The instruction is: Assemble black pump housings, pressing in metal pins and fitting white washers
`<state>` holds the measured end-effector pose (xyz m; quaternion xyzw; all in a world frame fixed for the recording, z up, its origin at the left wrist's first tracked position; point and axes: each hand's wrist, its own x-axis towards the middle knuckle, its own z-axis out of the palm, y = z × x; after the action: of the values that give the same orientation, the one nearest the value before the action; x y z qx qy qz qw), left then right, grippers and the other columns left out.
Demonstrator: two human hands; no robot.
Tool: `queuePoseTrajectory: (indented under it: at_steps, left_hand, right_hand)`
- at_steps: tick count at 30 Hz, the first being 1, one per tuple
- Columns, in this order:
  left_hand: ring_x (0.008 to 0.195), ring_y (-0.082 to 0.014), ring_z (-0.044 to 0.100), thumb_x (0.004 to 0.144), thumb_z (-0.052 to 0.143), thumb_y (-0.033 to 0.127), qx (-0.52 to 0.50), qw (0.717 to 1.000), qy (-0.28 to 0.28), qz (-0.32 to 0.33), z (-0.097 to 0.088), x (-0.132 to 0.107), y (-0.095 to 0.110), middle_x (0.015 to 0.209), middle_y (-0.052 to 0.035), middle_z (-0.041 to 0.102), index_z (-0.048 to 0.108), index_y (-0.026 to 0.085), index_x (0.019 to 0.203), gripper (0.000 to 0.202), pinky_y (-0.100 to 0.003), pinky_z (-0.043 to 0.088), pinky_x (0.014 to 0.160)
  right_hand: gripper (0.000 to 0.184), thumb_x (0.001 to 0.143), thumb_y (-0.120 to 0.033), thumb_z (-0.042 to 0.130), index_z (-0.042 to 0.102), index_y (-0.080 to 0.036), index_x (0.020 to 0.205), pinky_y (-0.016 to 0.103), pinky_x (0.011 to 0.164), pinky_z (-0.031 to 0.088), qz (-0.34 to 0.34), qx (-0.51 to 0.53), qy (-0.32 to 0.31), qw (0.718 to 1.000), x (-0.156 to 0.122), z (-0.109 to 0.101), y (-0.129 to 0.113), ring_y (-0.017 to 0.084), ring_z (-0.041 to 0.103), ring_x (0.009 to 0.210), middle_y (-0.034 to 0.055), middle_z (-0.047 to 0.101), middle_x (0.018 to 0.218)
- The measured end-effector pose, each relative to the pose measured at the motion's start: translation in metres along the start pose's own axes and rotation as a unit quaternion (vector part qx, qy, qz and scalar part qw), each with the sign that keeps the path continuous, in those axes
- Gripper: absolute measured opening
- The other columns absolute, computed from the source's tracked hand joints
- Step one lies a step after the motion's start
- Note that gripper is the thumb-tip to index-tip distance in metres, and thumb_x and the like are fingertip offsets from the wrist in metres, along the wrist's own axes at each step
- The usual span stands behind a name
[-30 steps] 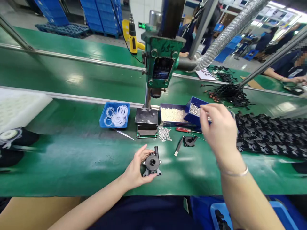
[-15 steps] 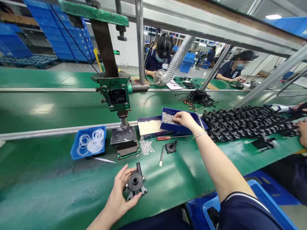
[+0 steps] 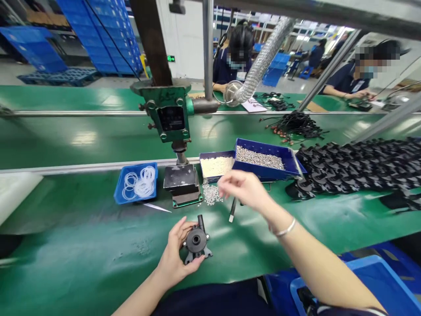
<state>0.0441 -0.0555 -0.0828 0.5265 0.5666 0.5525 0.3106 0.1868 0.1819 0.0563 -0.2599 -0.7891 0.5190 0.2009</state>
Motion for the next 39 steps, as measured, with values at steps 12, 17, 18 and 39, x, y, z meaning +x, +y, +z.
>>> queuePoseTrajectory:
  at_steps: [12,17,18,39]
  left_hand:
    - [0.127,-0.0292,0.057,0.078,0.076,0.023,0.012,0.999,0.002,0.031,-0.001,0.001,-0.001,0.139,-0.016,0.05,0.009,0.025,0.153,0.1,-0.051,0.05,0.108]
    - [0.128,-0.0286,0.056,0.077,0.077,0.023,0.001,1.0,-0.005,0.031,-0.001,0.001,-0.001,0.14,-0.0155,0.049,0.009,0.026,0.153,0.102,-0.05,0.05,0.108]
    - [0.128,-0.0285,0.056,0.077,0.078,0.023,0.001,1.0,-0.004,0.031,-0.001,0.0,-0.001,0.14,-0.0154,0.05,0.009,0.026,0.153,0.102,-0.05,0.05,0.108]
    - [0.131,-0.0318,0.053,0.071,0.075,0.017,0.021,0.999,-0.02,0.033,-0.004,0.002,-0.002,0.141,-0.0141,0.045,0.029,0.026,0.146,0.088,-0.051,0.047,0.111]
  right_hand:
    - [0.008,0.094,-0.023,0.061,0.068,-0.019,0.093,0.04,0.095,0.053,-0.183,-0.162,0.013,0.97,-0.042,0.1,0.041,0.021,0.059,0.111,0.0099,0.06,0.112]
    - [0.013,0.096,-0.02,0.057,0.068,-0.02,0.102,0.041,0.096,0.053,-0.262,-0.275,-0.053,0.923,-0.043,0.087,0.034,0.021,0.058,0.115,0.0117,0.059,0.124]
    - [0.013,0.096,-0.02,0.057,0.068,-0.02,0.103,0.042,0.097,0.053,-0.27,-0.294,-0.07,0.914,-0.042,0.082,0.03,0.022,0.057,0.117,0.0119,0.059,0.127]
    - [0.036,0.094,-0.008,0.058,0.064,-0.023,0.126,0.03,0.071,0.052,-0.25,-0.23,-0.043,0.94,-0.111,0.101,0.035,0.015,0.058,0.083,0.0064,0.063,0.093]
